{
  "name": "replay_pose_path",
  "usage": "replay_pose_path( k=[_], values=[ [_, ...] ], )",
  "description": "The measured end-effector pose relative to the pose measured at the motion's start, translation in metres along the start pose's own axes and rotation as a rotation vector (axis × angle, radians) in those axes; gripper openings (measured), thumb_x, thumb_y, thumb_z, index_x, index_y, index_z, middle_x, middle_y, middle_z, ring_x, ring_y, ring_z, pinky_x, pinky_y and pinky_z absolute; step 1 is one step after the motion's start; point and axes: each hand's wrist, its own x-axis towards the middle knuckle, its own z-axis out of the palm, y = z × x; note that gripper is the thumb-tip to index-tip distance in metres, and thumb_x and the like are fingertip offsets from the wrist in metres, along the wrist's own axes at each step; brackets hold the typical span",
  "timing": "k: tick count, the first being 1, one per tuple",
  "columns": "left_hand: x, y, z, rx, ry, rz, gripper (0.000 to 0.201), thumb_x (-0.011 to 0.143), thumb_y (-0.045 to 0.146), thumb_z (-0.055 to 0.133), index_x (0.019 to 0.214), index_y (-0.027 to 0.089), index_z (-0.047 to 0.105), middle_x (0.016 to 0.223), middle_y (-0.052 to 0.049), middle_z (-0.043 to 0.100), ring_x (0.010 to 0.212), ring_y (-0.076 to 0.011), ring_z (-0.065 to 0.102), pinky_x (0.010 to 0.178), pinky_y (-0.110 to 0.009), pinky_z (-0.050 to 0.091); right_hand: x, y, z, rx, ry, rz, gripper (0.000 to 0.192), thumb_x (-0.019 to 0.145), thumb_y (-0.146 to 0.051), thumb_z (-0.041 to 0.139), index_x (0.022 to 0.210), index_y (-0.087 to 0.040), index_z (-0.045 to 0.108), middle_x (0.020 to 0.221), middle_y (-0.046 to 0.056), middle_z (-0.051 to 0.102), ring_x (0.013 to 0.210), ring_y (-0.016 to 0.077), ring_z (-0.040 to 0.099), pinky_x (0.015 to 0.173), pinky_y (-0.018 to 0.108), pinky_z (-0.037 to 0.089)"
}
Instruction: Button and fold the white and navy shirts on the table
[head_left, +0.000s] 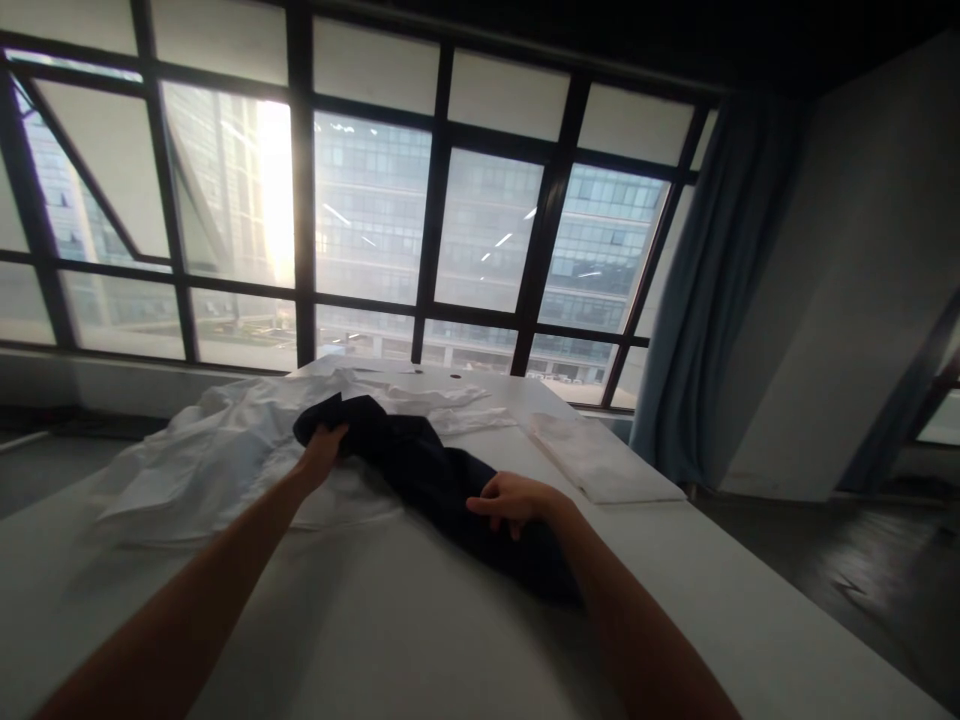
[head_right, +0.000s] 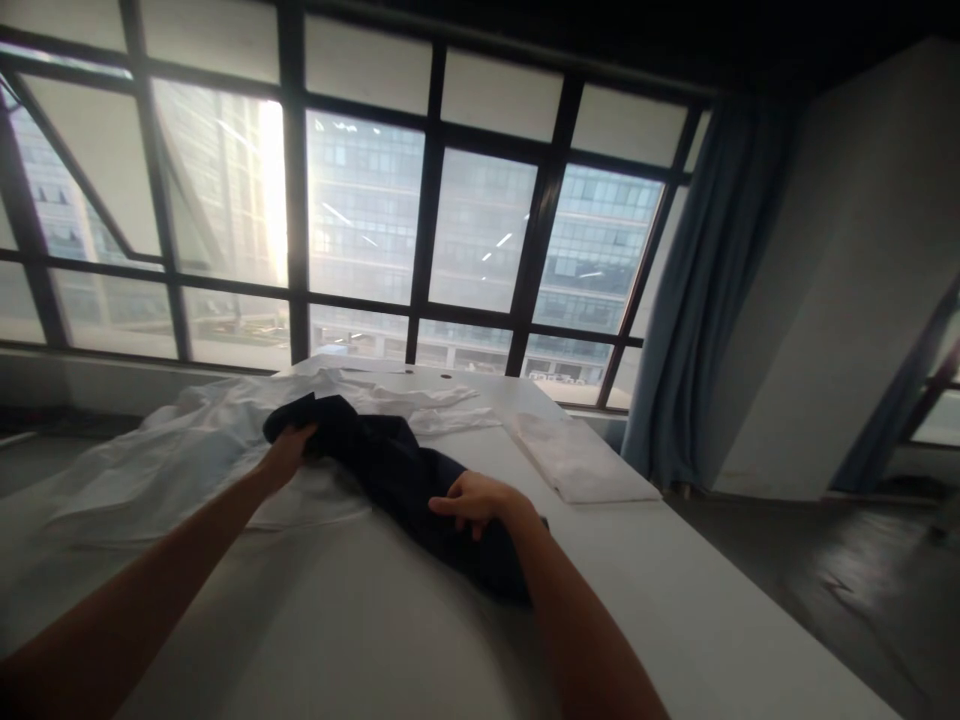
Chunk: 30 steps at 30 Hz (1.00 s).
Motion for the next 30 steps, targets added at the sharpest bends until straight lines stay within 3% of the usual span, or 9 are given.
replay_pose_path(
  k=[3,6,9,13,17,21,23,27,30],
  values=[
    [-0.007,-0.002,0.003,0.061,-0.033,-0.109,0.08,0.084,0.062,0.051,0.149,0.023,0.022,0.14,-0.017,0.05,0.117,-0.0329,0.057,0.077,-0.041,0.056,-0.008,-0.01,-0.001,0.029,0.215,-0.119,0.05,0.085,-0.064,0.053,0.104,-0.021,0.07,0.097,0.009,0.071,0.087,0.0238,0.068,0.078,0.031,0.05],
    [-0.019,-0.012,0.016,0.298,-0.099,-0.061,0.11,0.072,0.062,0.066,0.152,0.017,0.007,0.146,-0.021,0.042,0.124,-0.0347,0.051,0.086,-0.042,0.053,0.003,-0.006,0.013,-0.039,0.473,-0.126,0.066,0.078,-0.057,0.066,0.131,-0.018,0.057,0.126,0.014,0.061,0.112,0.0288,0.059,0.092,0.035,0.045],
    [-0.026,-0.022,0.028,0.585,-0.125,0.167,0.104,0.065,0.039,0.075,0.15,0.01,0.02,0.142,-0.022,0.047,0.127,-0.0354,0.049,0.099,-0.041,0.045,0.017,0.001,0.024,-0.041,0.391,-0.14,0.077,0.074,-0.049,0.072,0.14,-0.018,0.048,0.132,0.015,0.056,0.117,0.0296,0.056,0.095,0.037,0.045],
    [-0.013,-0.022,0.015,0.813,-0.153,0.361,0.063,0.066,0.016,0.058,0.129,0.011,0.053,0.122,-0.016,0.064,0.118,-0.0339,0.056,0.101,-0.039,0.043,0.015,0.02,0.01,-0.133,0.362,0.093,0.025,0.074,-0.026,0.067,0.098,-0.02,0.073,0.103,0.011,0.071,0.096,0.0283,0.066,0.08,0.035,0.051],
    [0.011,-0.007,-0.026,0.877,0.078,0.377,0.054,0.063,0.008,0.049,0.115,0.012,0.062,0.108,-0.014,0.069,0.11,-0.0326,0.061,0.094,-0.037,0.047,-0.017,0.058,-0.019,0.004,0.144,0.439,0.006,0.068,-0.019,0.071,0.067,-0.014,0.07,0.068,0.011,0.068,0.068,0.0245,0.067,0.061,0.031,0.052],
    [-0.001,0.009,-0.024,0.79,0.223,0.558,0.048,0.073,0.014,0.045,0.119,0.011,0.059,0.115,-0.014,0.066,0.104,-0.0258,0.062,0.095,-0.036,0.047,-0.044,0.077,-0.036,0.276,-0.134,0.353,0.024,0.073,-0.039,0.075,0.081,-0.016,0.073,0.066,0.007,0.067,0.059,0.0198,0.065,0.056,0.029,0.051],
    [-0.027,0.012,0.003,0.841,0.104,0.705,0.039,0.083,0.026,0.044,0.114,0.013,0.063,0.115,-0.014,0.065,0.111,-0.0266,0.058,0.101,-0.038,0.042,-0.042,0.072,-0.036,0.212,0.04,0.293,0.037,0.08,-0.051,0.067,0.094,-0.017,0.073,0.078,0.009,0.069,0.07,0.0223,0.067,0.065,0.032,0.053],
    [-0.085,0.001,0.067,1.082,-0.418,0.757,0.058,0.08,0.041,0.059,0.133,0.018,0.055,0.136,-0.013,0.055,0.126,-0.0331,0.047,0.106,-0.048,0.035,-0.009,0.053,-0.014,-0.097,0.545,0.129,0.047,0.085,-0.045,0.063,0.125,-0.019,0.063,0.119,0.013,0.062,0.107,0.0266,0.061,0.092,0.034,0.046],
    [-0.101,-0.009,0.082,1.135,-0.674,0.651,0.056,0.08,0.034,0.058,0.135,0.021,0.054,0.13,-0.014,0.059,0.118,-0.0314,0.054,0.101,-0.045,0.04,0.017,0.046,0.009,-0.149,0.444,0.009,0.061,0.084,-0.034,0.065,0.142,-0.025,0.047,0.135,0.014,0.051,0.111,0.0251,0.059,0.095,0.032,0.044]
  ],
)
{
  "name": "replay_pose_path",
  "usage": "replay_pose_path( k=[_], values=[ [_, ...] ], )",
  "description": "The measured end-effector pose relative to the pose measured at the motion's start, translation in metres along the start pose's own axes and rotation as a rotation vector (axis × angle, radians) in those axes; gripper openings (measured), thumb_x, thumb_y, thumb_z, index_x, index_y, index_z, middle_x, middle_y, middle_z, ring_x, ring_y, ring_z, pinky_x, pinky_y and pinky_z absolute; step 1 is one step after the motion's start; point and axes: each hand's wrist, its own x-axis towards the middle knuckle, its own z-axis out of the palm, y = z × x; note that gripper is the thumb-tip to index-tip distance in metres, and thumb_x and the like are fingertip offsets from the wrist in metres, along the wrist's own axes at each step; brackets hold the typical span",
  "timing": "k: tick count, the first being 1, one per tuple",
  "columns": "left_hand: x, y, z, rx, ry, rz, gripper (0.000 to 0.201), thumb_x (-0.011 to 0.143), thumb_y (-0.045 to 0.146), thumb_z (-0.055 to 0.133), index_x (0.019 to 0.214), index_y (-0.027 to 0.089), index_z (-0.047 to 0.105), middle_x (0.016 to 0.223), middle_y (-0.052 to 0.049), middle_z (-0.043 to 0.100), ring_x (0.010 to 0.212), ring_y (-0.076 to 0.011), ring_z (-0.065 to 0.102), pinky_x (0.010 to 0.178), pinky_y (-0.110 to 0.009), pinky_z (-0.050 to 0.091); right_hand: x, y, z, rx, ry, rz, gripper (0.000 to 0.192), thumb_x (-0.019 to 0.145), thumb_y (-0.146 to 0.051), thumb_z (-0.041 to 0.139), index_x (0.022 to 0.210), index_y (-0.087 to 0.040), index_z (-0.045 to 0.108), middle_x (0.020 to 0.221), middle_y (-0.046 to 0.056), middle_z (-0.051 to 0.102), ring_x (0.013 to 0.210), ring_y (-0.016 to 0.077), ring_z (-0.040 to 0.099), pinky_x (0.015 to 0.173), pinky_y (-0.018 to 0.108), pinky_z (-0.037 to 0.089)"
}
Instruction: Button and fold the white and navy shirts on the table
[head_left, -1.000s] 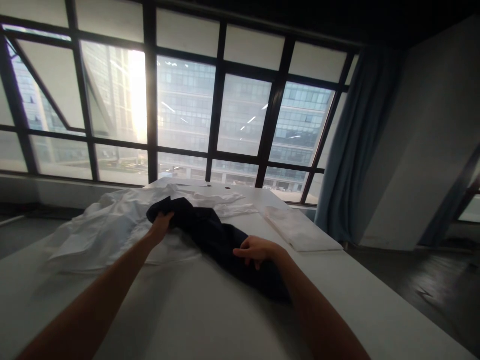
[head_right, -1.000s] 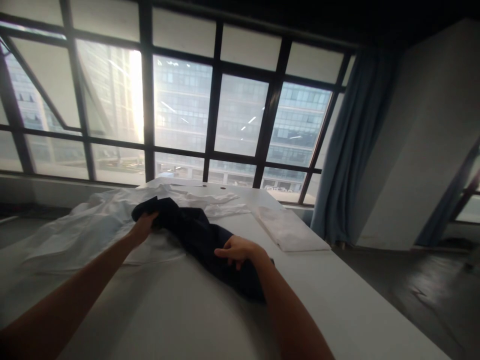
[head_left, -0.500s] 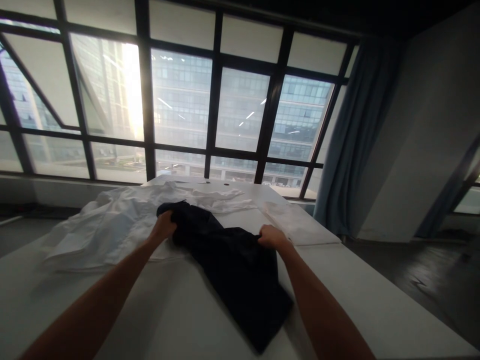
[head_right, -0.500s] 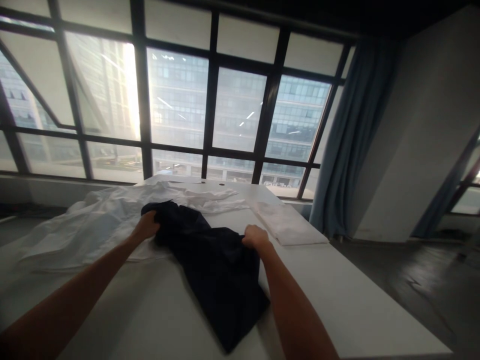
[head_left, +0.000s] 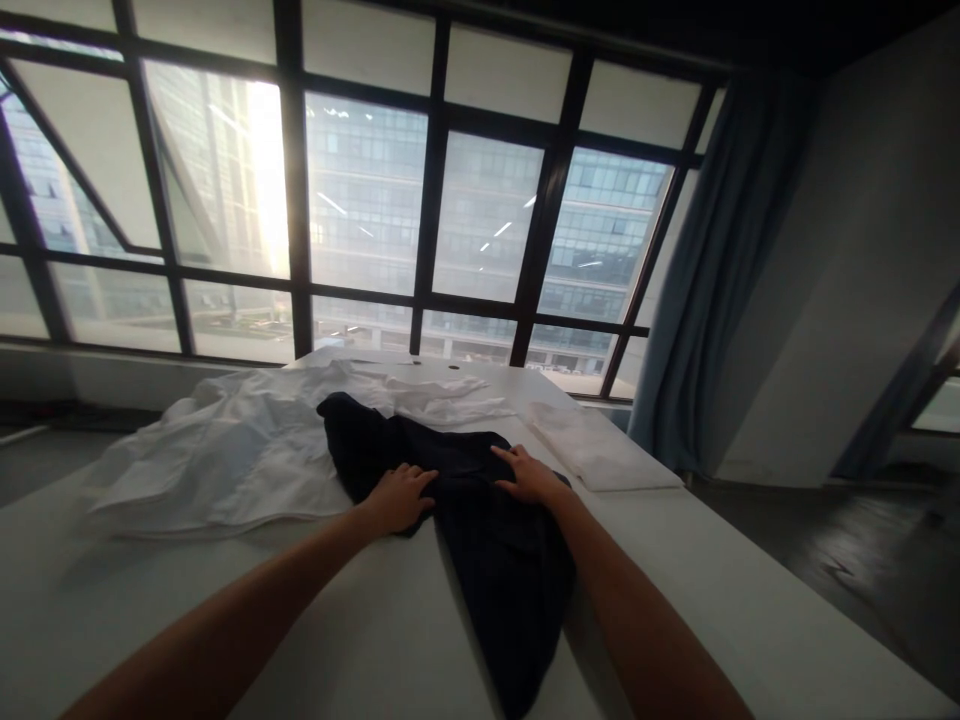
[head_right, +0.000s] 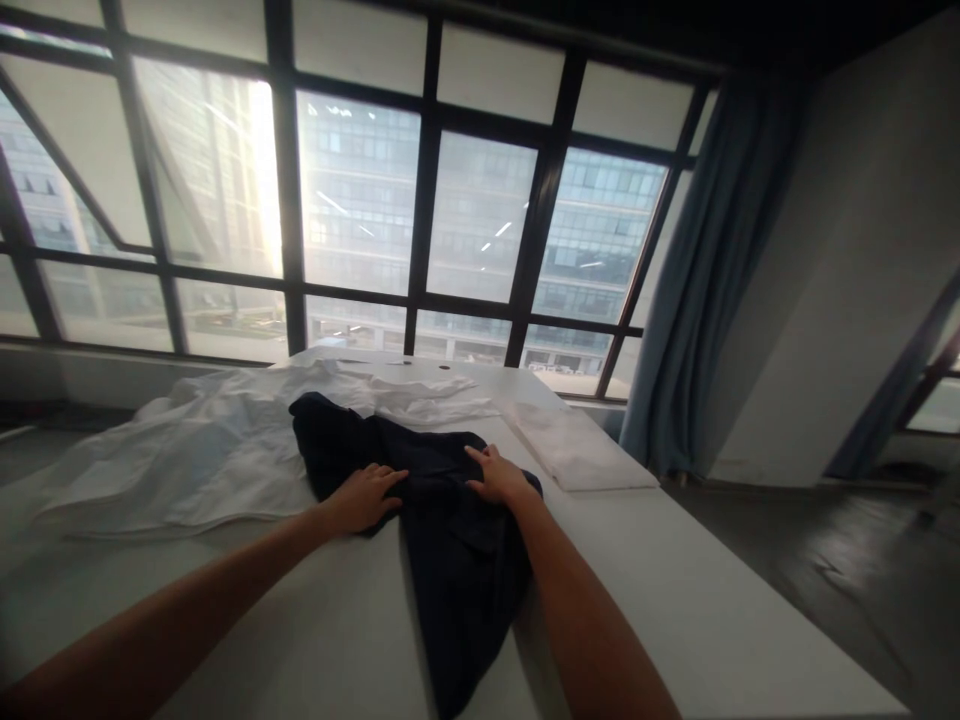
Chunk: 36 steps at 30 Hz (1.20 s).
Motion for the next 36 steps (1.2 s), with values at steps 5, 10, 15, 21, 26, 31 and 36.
replay_pose_path(
  k=[5,10,15,21,26,31,36],
  values=[
    [-0.008,-0.047,-0.032,-0.294,-0.067,0.073,0.045,0.071,0.022,0.057,0.114,0.026,0.069,0.107,-0.006,0.071,0.102,-0.0248,0.063,0.094,-0.033,0.047,0.006,-0.001,0.004,-0.056,-0.133,0.069,0.023,0.085,-0.033,0.062,0.102,-0.023,0.074,0.107,0.01,0.068,0.097,0.0267,0.065,0.084,0.037,0.049],
    [-0.032,-0.128,-0.092,0.068,0.216,-0.386,0.023,0.063,0.016,0.06,0.079,0.024,0.075,0.088,-0.007,0.071,0.095,-0.0327,0.063,0.095,-0.048,0.043,-0.013,-0.001,-0.029,0.195,-0.567,0.209,0.02,0.064,-0.036,0.079,0.07,-0.017,0.074,0.069,0.006,0.069,0.056,0.0209,0.064,0.055,0.03,0.05],
    [-0.042,-0.136,-0.103,0.36,0.288,-0.674,0.036,0.068,0.037,0.07,0.095,0.013,0.07,0.115,-0.019,0.064,0.113,-0.0423,0.052,0.095,-0.06,0.037,-0.019,-0.031,-0.035,0.403,-0.419,-0.046,0.037,0.079,-0.041,0.068,0.11,-0.022,0.072,0.083,0.004,0.072,0.06,0.0186,0.065,0.06,0.028,0.05],
    [-0.014,-0.064,-0.046,0.2,0.088,-0.39,0.059,0.079,0.048,0.058,0.13,0.018,0.057,0.132,-0.02,0.053,0.119,-0.0374,0.05,0.095,-0.05,0.041,0.016,-0.077,0.016,0.057,-0.064,-0.359,0.043,0.077,-0.032,0.072,0.12,-0.025,0.066,0.118,0.009,0.064,0.1,0.027,0.063,0.085,0.034,0.048],
    [-0.014,-0.088,-0.024,0.049,-0.167,-0.431,0.094,0.06,0.055,0.073,0.142,0.021,0.045,0.145,-0.025,0.04,0.131,-0.0462,0.037,0.099,-0.061,0.034,0.043,-0.042,-0.023,0.256,-0.144,-0.299,0.017,0.084,-0.03,0.063,0.09,-0.017,0.073,0.082,0.003,0.07,0.076,0.019,0.064,0.07,0.027,0.049],
    [-0.024,-0.12,-0.029,-0.033,-0.182,-0.369,0.105,0.031,0.049,0.086,0.131,0.028,0.058,0.152,-0.02,0.033,0.139,-0.0476,0.024,0.105,-0.063,0.024,0.048,0.054,-0.089,0.175,0.229,0.329,0.025,0.087,-0.023,0.052,0.093,-0.008,0.071,0.089,0.019,0.069,0.081,0.0286,0.066,0.071,0.04,0.051],
    [-0.013,-0.125,-0.027,-0.194,-0.216,-0.352,0.066,0.043,0.06,0.079,0.1,0.026,0.074,0.123,-0.013,0.066,0.116,-0.0394,0.056,0.096,-0.044,0.043,0.047,0.078,-0.061,-0.017,0.117,0.499,0.01,0.06,-0.007,0.07,0.069,-0.009,0.071,0.084,0.025,0.068,0.086,0.0374,0.066,0.074,0.046,0.049]
  ],
)
